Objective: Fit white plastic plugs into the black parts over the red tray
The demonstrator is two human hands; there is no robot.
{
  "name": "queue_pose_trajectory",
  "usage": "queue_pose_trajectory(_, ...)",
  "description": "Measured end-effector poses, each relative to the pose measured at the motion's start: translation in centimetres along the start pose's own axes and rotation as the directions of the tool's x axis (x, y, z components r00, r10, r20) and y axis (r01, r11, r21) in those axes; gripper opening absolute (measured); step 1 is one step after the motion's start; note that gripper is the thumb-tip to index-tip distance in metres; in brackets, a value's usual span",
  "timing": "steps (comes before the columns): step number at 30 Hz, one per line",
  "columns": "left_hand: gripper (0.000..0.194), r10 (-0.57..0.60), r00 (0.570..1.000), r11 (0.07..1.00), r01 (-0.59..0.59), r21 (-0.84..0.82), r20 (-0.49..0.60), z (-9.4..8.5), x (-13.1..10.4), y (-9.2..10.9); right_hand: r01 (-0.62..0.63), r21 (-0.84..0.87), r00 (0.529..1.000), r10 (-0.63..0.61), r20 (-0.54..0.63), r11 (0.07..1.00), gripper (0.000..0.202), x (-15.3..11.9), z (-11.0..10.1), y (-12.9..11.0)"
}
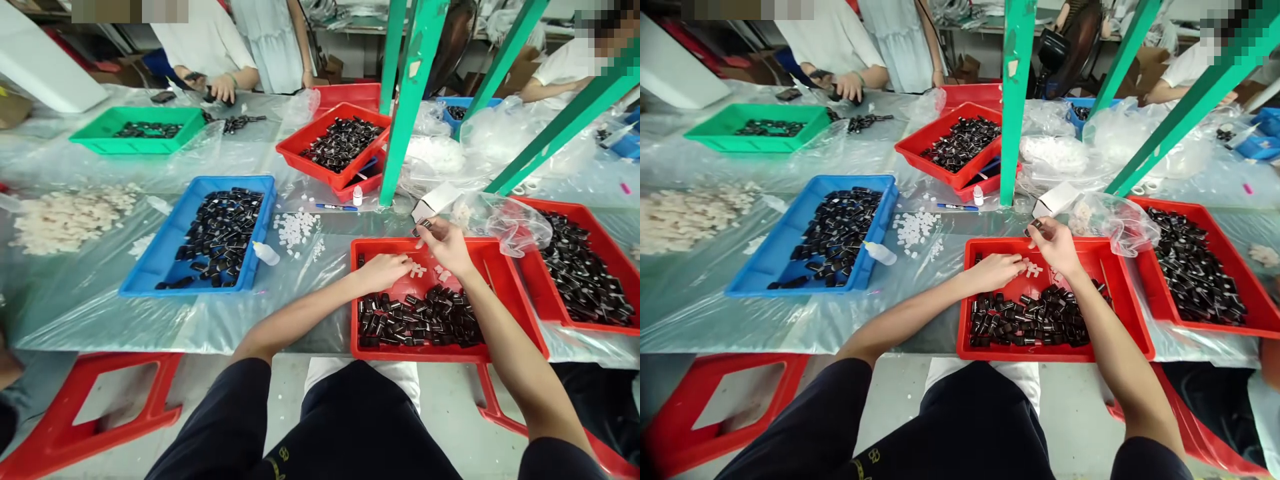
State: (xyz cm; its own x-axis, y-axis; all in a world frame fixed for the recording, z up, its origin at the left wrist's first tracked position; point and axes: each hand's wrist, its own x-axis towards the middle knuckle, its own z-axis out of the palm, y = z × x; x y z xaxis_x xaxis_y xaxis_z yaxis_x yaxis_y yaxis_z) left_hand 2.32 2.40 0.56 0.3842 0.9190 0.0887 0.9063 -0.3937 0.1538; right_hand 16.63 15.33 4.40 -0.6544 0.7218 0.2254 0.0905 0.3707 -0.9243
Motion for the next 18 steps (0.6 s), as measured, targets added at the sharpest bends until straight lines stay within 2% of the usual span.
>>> queue_pose_trajectory(5, 0.036, 0.009, 1.000, 0.998, -0.009, -0.057, 0.015, -0.3, 0.0, -0.5, 0.034, -0.003, 0.999, -0.034, -0.039, 0.999, 0.035, -0.3, 0.0, 0.3)
queue_pose_trajectory(7, 0.029, 0.000, 0.999, 0.989, 0.005, -0.146, 0.033, -1.3, -0.1, -0.7, 0.066, -0.053, 0.997, -0.069, -0.045, 0.996, 0.035, -0.4, -0.1, 0.6)
queue_pose_trajectory(11, 0.018, -0.055, 0.998, 0.934, 0.061, -0.352, 0.028, -4.5, -0.5, -1.5, 0.115, -0.184, 0.992, -0.122, -0.028, 0.976, 0.036, -0.5, -0.1, 1.3)
queue_pose_trajectory(15, 0.016, -0.136, 0.986, 0.897, 0.080, -0.436, -0.100, -7.0, -1.2, -2.6, 0.140, -0.273, 0.989, -0.147, -0.007, 0.952, 0.045, -0.6, 0.0, 1.5)
queue_pose_trajectory(18, 0.020, -0.223, 0.944, 0.867, 0.079, -0.493, -0.242, -7.5, -1.5, -3.2, 0.146, -0.285, 0.989, -0.149, 0.009, 0.948, 0.047, -0.8, 0.3, 1.2)
